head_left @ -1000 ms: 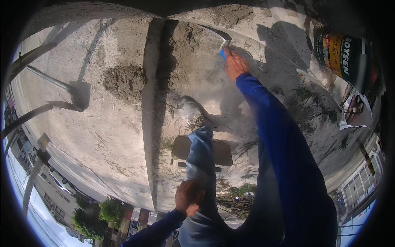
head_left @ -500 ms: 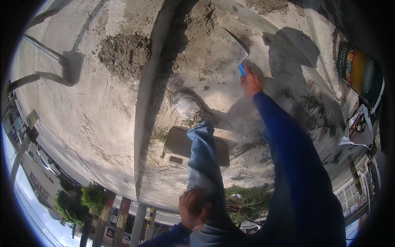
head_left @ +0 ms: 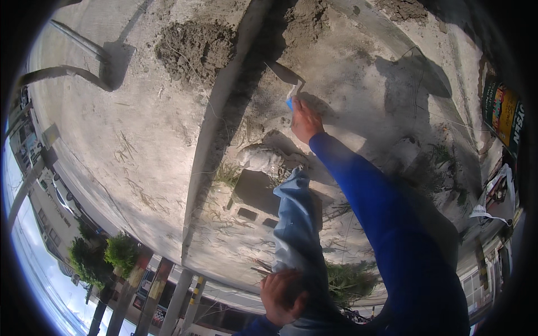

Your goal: The person scoops wet cement from a bucket using a trowel and applies it to a concrete wall, smoothing the surface. The person repeatedly scoops and spreads the cement along the wall's edge and lower sections.

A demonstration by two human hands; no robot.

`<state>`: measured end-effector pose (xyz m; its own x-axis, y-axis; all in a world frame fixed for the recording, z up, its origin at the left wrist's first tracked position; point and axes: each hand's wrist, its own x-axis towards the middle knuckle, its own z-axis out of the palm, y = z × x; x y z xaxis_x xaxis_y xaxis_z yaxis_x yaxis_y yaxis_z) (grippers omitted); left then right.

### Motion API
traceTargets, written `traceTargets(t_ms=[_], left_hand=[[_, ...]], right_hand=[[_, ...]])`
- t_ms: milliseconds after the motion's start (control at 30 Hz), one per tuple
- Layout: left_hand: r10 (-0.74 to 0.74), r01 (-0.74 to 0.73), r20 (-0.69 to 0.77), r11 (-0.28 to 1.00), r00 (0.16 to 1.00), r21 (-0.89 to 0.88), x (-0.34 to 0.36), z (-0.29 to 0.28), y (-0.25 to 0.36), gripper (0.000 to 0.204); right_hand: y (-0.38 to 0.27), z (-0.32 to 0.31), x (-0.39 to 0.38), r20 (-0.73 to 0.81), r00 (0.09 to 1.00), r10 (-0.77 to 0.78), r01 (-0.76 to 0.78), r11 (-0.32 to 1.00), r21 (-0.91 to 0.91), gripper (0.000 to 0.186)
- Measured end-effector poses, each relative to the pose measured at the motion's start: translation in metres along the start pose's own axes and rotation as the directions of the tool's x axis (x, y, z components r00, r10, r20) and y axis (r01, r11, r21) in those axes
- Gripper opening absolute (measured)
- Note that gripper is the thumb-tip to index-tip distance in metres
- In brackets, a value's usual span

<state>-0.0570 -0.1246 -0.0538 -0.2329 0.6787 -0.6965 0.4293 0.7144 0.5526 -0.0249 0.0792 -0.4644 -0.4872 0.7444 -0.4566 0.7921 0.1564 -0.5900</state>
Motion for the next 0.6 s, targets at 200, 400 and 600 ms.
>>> traceTargets(t_ms=[200,400,600], left_hand=[[0.012,-0.012,0.01,1.0,1.0,0.013,-0.006,-0.006,-0.004,0.038],[0.088,-0.091,0.07,0.995,0.994,0.047,0.01,-0.01,-0.001,0.037],[0.108,-0.135,0.206,0.983,0.973,0.121,0.023,-0.013,-0.004,0.039]], right_hand=[[-0.041,0.008,-0.044,0.496,0.855,-0.153,0.151,0.988,0.043,0.067],[-0.017,-0.007,0.002,0.239,0.971,-0.022,0.04,0.996,-0.074,0.048],[-0.025,-0.029,-0.056,0.315,0.947,-0.06,0.076,0.996,-0.039,0.044]])
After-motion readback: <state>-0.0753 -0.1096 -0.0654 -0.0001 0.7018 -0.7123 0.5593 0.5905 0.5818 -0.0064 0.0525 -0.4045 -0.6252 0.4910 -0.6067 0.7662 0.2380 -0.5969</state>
